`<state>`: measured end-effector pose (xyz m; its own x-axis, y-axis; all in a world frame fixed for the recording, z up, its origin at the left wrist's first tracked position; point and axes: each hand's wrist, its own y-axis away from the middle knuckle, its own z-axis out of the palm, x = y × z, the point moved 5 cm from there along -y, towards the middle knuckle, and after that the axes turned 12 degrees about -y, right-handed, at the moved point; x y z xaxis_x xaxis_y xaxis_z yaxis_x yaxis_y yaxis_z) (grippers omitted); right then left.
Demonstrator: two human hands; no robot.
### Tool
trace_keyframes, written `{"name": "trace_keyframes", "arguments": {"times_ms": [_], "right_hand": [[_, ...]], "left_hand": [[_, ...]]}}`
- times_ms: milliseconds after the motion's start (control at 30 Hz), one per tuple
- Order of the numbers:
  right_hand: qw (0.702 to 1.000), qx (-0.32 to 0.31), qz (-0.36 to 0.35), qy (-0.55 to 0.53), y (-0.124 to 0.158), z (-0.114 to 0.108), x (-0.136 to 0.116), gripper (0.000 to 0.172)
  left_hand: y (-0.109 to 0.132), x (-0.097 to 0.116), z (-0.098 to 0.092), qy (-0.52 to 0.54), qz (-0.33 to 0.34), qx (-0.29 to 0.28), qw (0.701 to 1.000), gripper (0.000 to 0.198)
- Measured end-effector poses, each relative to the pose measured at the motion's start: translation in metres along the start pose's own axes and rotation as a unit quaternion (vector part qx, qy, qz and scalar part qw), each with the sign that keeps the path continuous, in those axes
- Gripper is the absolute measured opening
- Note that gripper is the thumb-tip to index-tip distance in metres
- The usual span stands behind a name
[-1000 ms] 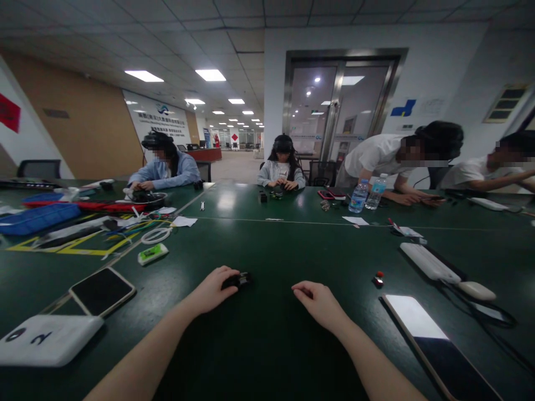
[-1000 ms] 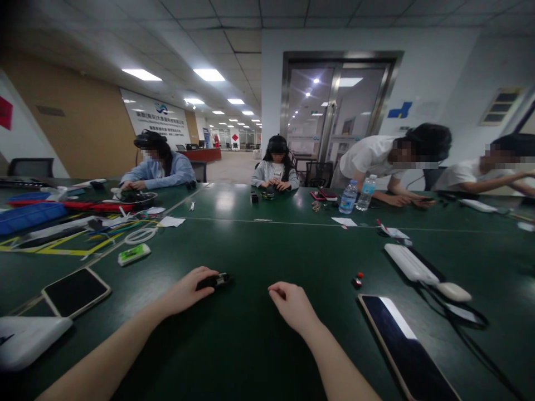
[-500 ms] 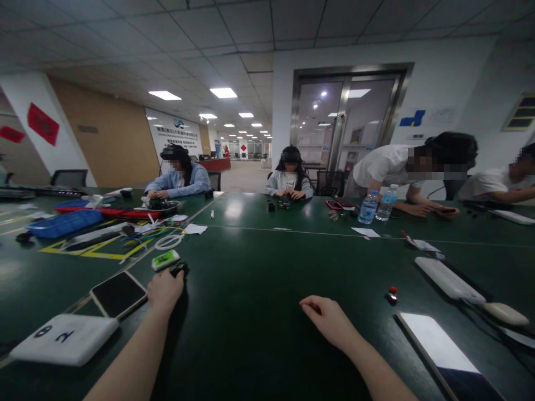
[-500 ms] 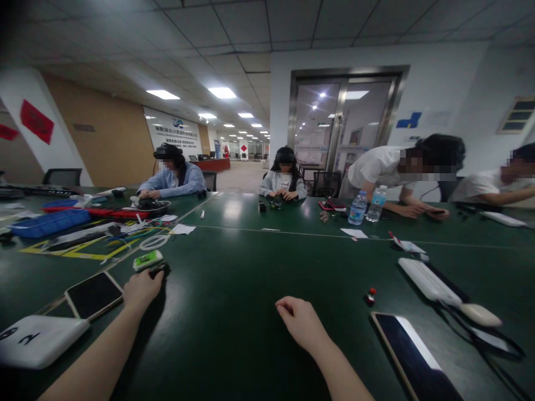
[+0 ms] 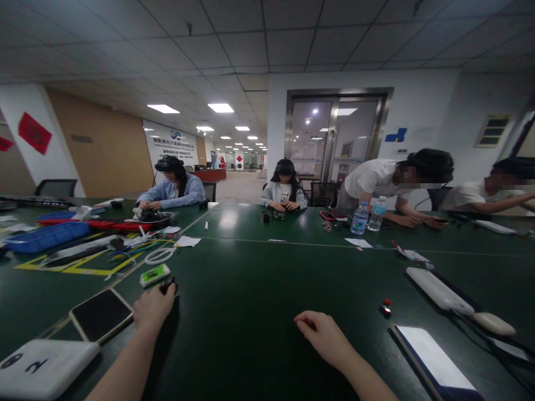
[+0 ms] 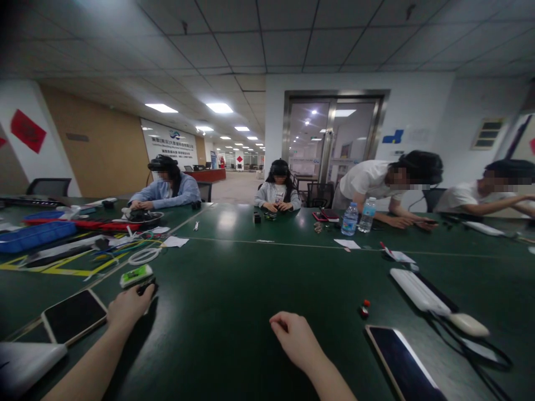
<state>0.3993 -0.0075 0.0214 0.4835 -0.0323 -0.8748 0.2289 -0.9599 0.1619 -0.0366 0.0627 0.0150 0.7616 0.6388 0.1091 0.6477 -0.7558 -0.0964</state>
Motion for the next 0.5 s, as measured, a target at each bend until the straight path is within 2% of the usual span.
{"name": "trace_keyframes", "arguments": {"times_ms": [500], "right_hand": [[1.0, -0.007, -0.001, 0.003, 0.0026, -0.0006, -0.0045, 0.027]], "left_hand": [[0.0015, 0.0009, -0.0002, -0.009, 0.0, 0.003, 1.0, 0.058]]}}
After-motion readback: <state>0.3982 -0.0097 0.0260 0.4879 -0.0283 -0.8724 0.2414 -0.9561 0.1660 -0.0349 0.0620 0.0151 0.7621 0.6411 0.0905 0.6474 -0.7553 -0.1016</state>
